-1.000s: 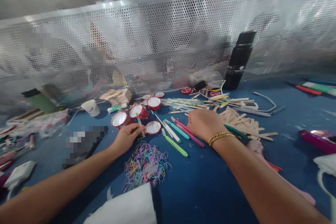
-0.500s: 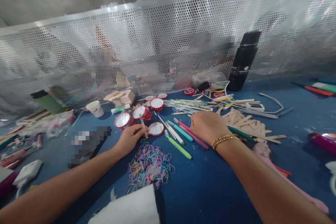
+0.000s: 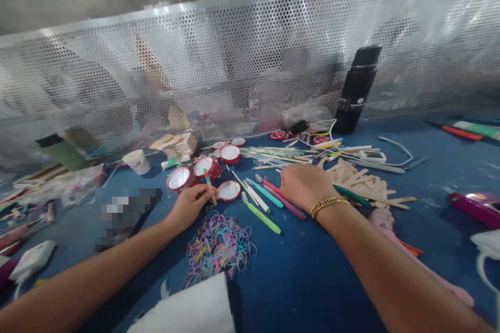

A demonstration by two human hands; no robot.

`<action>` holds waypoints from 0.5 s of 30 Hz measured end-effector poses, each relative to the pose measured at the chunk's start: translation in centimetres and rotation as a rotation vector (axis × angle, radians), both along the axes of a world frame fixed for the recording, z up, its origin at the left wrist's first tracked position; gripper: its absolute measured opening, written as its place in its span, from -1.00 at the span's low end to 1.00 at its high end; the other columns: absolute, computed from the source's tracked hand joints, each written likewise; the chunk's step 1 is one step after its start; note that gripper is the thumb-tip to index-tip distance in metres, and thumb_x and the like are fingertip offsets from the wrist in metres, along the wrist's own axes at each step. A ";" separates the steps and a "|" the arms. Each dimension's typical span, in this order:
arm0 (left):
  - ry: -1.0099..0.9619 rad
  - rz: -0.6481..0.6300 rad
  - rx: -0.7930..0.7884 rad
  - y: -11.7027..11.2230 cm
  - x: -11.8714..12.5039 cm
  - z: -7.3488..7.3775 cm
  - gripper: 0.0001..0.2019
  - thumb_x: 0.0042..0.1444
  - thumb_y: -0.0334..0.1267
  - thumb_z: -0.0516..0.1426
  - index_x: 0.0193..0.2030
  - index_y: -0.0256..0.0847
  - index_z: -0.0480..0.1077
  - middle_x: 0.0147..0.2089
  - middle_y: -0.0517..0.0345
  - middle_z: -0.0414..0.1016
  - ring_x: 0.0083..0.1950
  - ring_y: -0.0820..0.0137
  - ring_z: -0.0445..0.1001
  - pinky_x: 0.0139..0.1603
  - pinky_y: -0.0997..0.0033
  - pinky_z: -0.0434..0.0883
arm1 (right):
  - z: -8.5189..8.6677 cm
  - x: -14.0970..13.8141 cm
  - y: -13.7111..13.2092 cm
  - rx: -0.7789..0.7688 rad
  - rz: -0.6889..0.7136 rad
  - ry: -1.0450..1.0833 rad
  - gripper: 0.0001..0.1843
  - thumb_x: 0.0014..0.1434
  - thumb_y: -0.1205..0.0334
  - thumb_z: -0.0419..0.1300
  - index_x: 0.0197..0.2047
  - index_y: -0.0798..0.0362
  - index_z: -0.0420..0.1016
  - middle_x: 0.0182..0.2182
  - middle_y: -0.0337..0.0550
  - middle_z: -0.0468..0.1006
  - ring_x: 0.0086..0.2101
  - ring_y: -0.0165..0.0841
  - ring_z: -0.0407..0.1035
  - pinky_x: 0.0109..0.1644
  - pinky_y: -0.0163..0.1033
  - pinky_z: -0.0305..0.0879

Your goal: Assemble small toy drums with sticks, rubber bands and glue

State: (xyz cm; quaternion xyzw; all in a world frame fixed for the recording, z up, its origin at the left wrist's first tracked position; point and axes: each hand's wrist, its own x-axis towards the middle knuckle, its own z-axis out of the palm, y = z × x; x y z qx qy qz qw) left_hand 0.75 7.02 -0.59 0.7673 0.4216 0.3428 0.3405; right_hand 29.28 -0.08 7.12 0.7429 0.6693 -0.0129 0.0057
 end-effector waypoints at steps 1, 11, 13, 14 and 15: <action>-0.001 -0.001 -0.001 0.0 0.0 -0.1 -0.71 0.23 -0.06 0.10 -0.30 -0.23 0.51 -0.31 0.12 0.56 -0.26 0.33 0.48 -0.20 0.41 0.38 | 0.1 0.0 0.0 -0.005 0.002 -0.004 -0.74 0.08 0.31 0.06 -0.36 0.03 0.60 -0.28 -0.05 0.64 -0.30 -0.27 0.47 -0.35 -0.25 0.09; 0.001 0.013 -0.007 0.2 -0.1 -0.3 -0.70 0.22 -0.04 0.11 -0.30 -0.24 0.52 -0.30 0.09 0.58 -0.26 0.32 0.49 -0.21 0.41 0.40 | -0.1 -0.6 -0.2 -0.078 0.023 -0.048 -0.78 0.03 0.30 0.13 -0.35 0.07 0.62 -0.30 0.02 0.65 -0.27 -0.21 0.51 -0.35 -0.26 0.15; 0.000 0.018 -0.009 0.2 -0.1 -0.2 -0.69 0.21 -0.04 0.11 -0.30 -0.24 0.53 -0.30 0.10 0.58 -0.26 0.32 0.50 -0.20 0.41 0.40 | -0.3 -0.7 -0.1 -0.091 0.028 -0.055 -0.78 0.03 0.29 0.14 -0.33 0.07 0.62 -0.29 0.02 0.65 -0.24 -0.18 0.52 -0.33 -0.25 0.19; -0.003 0.020 -0.011 0.1 -0.1 -0.2 -0.70 0.21 -0.04 0.11 -0.29 -0.23 0.53 -0.30 0.10 0.59 -0.26 0.32 0.50 -0.20 0.41 0.41 | -0.4 -0.8 -0.1 -0.098 0.031 -0.057 -0.78 0.02 0.30 0.14 -0.32 0.07 0.62 -0.30 0.03 0.65 -0.23 -0.17 0.52 -0.31 -0.24 0.20; -0.005 0.022 -0.013 0.1 -0.1 -0.2 -0.70 0.21 -0.04 0.11 -0.29 -0.23 0.53 -0.30 0.10 0.59 -0.26 0.32 0.51 -0.20 0.42 0.41 | -0.4 -0.8 -0.1 -0.106 0.032 -0.060 -0.78 0.02 0.30 0.15 -0.31 0.07 0.62 -0.32 0.04 0.65 -0.23 -0.16 0.52 -0.30 -0.23 0.22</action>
